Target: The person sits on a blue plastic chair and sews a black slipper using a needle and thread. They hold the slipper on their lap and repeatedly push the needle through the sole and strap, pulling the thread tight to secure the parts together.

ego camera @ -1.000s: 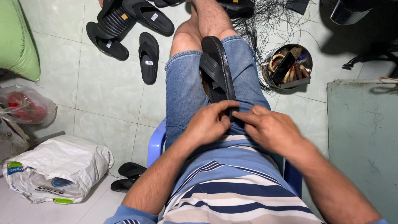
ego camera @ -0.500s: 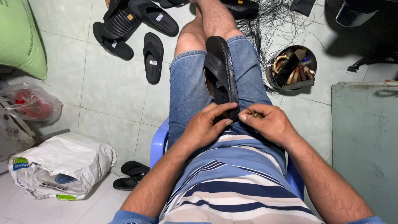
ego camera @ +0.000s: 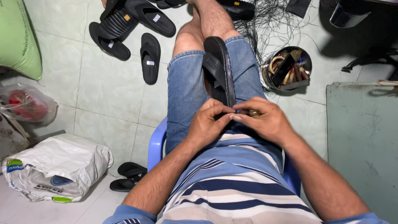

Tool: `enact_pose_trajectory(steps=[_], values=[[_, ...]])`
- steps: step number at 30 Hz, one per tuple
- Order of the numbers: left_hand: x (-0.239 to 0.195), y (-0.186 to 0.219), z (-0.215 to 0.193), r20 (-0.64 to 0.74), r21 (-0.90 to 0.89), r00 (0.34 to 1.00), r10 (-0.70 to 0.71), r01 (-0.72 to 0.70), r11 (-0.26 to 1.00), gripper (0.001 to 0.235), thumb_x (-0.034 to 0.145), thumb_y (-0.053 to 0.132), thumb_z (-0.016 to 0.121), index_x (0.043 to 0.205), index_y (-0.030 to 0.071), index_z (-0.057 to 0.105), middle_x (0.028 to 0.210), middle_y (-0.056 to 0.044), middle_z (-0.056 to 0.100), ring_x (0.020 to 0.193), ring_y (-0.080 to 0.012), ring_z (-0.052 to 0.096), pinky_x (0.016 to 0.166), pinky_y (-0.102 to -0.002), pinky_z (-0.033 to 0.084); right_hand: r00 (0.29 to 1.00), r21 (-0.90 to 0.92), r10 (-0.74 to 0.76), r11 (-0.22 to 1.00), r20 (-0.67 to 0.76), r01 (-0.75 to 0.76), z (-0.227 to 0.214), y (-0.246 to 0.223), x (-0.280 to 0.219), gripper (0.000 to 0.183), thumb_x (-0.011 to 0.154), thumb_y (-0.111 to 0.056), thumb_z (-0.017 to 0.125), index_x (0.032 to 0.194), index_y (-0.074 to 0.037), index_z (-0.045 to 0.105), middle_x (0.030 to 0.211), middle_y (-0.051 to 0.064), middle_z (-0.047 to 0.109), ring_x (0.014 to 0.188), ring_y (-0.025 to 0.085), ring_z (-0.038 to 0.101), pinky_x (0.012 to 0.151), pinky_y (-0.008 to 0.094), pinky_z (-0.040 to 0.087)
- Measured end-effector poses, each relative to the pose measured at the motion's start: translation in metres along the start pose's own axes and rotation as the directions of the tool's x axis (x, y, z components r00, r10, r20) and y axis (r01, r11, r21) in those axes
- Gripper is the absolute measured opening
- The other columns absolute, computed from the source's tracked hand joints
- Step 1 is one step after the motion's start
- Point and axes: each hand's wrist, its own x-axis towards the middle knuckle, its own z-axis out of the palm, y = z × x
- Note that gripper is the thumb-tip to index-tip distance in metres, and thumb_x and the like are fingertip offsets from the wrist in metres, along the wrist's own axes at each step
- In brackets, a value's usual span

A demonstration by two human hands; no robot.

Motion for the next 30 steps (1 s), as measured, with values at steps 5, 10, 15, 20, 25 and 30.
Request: enact_pose_trajectory(steps=[5, 10, 15, 20, 25, 30], values=[[0.004, -0.021, 0.001, 0.021, -0.188, 0.998, -0.067, 0.070, 0.980, 0.015, 0.075, 0.021, 0.073, 0.089, 0.017, 0.073, 0.081, -0.006, 0.061, 0.083, -0.0196, 0.062, 0.079, -0.031, 0.047, 0.998, 0.026, -0.069, 0.997, -0.010, 0.069, 0.006, 0.018, 0.002, 0.010, 0.077, -0.019, 0.072, 0.085, -0.014, 0.072, 0.073, 0.007, 0.064, 0.067, 0.019, 0.060, 0.063, 0.030, 0.046], [0.002, 0.001, -0.016, 0.078, -0.104, 0.994, -0.077, 0.085, 0.991, 0.021, 0.080, 0.019, 0.068, 0.101, 0.017, 0.069, 0.087, -0.007, 0.064, 0.090, -0.0242, 0.063, 0.081, -0.033, 0.048, 0.993, 0.225, -0.112, 0.969, 0.031, 0.102, 0.013, 0.026, -0.001, 0.011, 0.076, -0.019, 0.073, 0.079, -0.009, 0.070, 0.078, 0.007, 0.064, 0.071, 0.017, 0.060, 0.066, 0.029, 0.046], [-0.007, 0.018, -0.029, 0.196, 0.210, 0.938, -0.285, 0.244, 0.947, 0.040, 0.074, 0.015, 0.068, 0.112, 0.023, 0.060, 0.083, -0.005, 0.070, 0.076, -0.0268, 0.067, 0.068, -0.038, 0.051, 0.995, 0.711, -0.036, 0.702, 0.096, -0.043, 0.016, 0.015, -0.002, 0.015, 0.081, -0.009, 0.061, 0.079, 0.006, 0.058, 0.082, 0.016, 0.057, 0.038, 0.011, 0.044, 0.032, 0.021, 0.040], [-0.006, 0.004, -0.028, 0.280, 0.112, 0.886, -0.369, 0.352, 0.929, 0.043, 0.073, 0.015, 0.068, 0.113, 0.021, 0.056, 0.081, -0.003, 0.070, 0.056, -0.0149, 0.061, 0.050, -0.026, 0.048, 0.979, 0.559, -0.106, 0.829, 0.175, -0.011, 0.013, 0.010, 0.010, 0.016, 0.083, -0.013, 0.058, 0.083, 0.002, 0.063, 0.077, 0.013, 0.059, 0.040, 0.010, 0.049, 0.034, 0.020, 0.039], [-0.004, -0.005, -0.024, 0.322, -0.413, 0.872, -0.369, 0.480, 0.774, 0.045, 0.073, 0.006, 0.070, 0.114, 0.005, 0.051, 0.078, -0.007, 0.062, 0.054, -0.0062, 0.055, 0.045, -0.015, 0.049, 0.947, 0.041, -0.295, 0.955, 0.127, 0.293, 0.017, -0.005, 0.013, 0.014, 0.076, -0.011, 0.067, 0.089, -0.012, 0.072, 0.069, 0.008, 0.063, 0.057, 0.023, 0.062, 0.052, 0.029, 0.048], [0.008, 0.008, -0.036, 0.228, -0.237, 0.932, -0.282, 0.334, 0.912, 0.021, 0.088, 0.012, 0.054, 0.106, 0.006, 0.063, 0.076, -0.008, 0.069, 0.067, -0.0082, 0.058, 0.058, -0.019, 0.047, 0.986, 0.114, 0.144, 0.982, 0.082, -0.153, 0.011, 0.030, 0.011, 0.020, 0.073, -0.027, 0.073, 0.089, -0.015, 0.071, 0.083, 0.004, 0.069, 0.078, 0.014, 0.060, 0.075, 0.030, 0.047]])
